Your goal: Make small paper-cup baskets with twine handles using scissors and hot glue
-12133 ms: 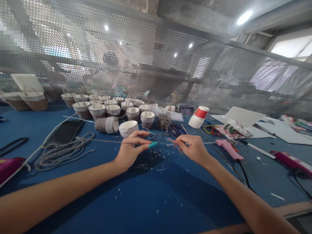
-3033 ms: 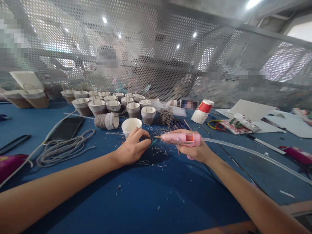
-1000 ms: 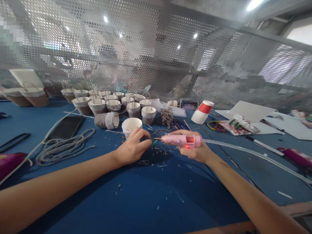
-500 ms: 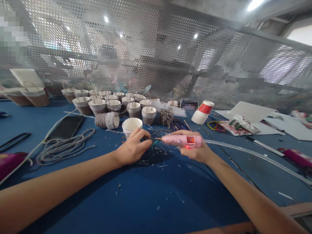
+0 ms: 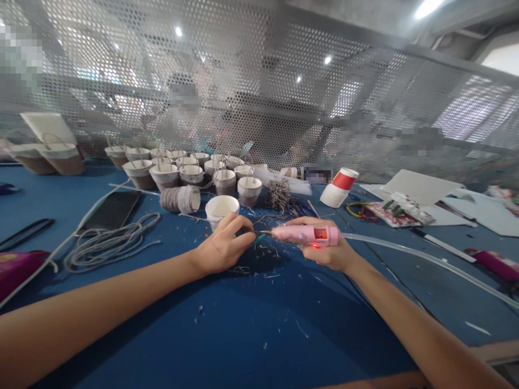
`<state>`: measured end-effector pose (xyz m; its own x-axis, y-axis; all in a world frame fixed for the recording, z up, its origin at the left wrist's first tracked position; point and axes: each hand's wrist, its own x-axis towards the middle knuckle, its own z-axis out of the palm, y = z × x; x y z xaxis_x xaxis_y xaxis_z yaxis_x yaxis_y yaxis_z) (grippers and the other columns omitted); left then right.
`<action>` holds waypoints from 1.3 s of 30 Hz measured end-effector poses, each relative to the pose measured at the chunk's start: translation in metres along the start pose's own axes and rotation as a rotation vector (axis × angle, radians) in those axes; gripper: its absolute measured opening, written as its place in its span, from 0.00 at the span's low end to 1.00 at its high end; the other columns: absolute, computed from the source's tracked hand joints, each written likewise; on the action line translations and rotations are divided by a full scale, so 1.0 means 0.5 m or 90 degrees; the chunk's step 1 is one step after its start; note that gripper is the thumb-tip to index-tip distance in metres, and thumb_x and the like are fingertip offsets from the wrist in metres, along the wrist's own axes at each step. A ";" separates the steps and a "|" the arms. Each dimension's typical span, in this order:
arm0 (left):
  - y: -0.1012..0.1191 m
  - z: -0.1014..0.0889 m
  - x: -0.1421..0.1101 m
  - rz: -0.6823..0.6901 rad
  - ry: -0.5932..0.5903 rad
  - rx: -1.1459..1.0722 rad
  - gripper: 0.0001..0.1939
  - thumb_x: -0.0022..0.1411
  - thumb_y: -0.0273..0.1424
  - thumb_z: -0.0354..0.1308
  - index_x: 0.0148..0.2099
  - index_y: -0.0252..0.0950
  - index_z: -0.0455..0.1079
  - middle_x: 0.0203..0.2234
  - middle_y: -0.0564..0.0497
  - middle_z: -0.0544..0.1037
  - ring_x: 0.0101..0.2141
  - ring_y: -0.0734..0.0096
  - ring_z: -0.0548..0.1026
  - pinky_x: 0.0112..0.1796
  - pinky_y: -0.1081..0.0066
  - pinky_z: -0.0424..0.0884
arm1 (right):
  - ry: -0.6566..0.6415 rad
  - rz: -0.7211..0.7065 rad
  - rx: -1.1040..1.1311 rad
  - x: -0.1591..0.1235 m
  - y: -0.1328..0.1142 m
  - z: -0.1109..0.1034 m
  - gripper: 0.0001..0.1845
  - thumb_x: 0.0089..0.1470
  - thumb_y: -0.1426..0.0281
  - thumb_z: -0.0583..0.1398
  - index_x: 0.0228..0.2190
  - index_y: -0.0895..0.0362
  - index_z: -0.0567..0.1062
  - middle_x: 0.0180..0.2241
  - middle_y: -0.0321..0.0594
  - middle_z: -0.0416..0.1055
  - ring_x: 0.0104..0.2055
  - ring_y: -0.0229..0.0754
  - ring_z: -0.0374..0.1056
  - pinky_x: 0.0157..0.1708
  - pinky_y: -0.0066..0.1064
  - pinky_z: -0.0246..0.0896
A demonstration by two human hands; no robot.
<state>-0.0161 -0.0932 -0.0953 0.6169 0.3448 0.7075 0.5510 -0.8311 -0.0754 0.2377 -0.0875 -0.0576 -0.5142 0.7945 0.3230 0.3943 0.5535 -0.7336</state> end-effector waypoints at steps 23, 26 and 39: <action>0.000 -0.001 -0.004 0.010 -0.004 0.012 0.07 0.59 0.19 0.48 0.37 0.32 0.65 0.37 0.43 0.66 0.36 0.66 0.60 0.38 0.63 0.65 | -0.010 -0.028 -0.021 0.002 -0.005 -0.002 0.25 0.34 0.75 0.56 0.39 0.55 0.76 0.42 0.41 0.72 0.42 0.47 0.68 0.41 0.39 0.65; 0.000 -0.002 -0.004 0.007 -0.003 0.012 0.07 0.59 0.19 0.48 0.37 0.32 0.65 0.37 0.44 0.66 0.36 0.66 0.60 0.38 0.63 0.65 | -0.014 -0.028 -0.022 0.001 -0.005 -0.003 0.26 0.34 0.75 0.56 0.39 0.55 0.76 0.41 0.42 0.73 0.41 0.47 0.68 0.40 0.39 0.65; 0.000 -0.003 -0.006 0.017 0.001 0.024 0.07 0.59 0.19 0.48 0.37 0.32 0.65 0.37 0.44 0.66 0.35 0.66 0.60 0.38 0.64 0.65 | -0.015 -0.073 -0.068 0.002 0.002 -0.004 0.26 0.34 0.75 0.55 0.39 0.55 0.76 0.42 0.41 0.73 0.42 0.47 0.69 0.42 0.38 0.65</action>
<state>-0.0188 -0.0949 -0.0963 0.6310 0.3218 0.7059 0.5553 -0.8227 -0.1214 0.2390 -0.0857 -0.0566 -0.5778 0.7188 0.3867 0.4098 0.6652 -0.6242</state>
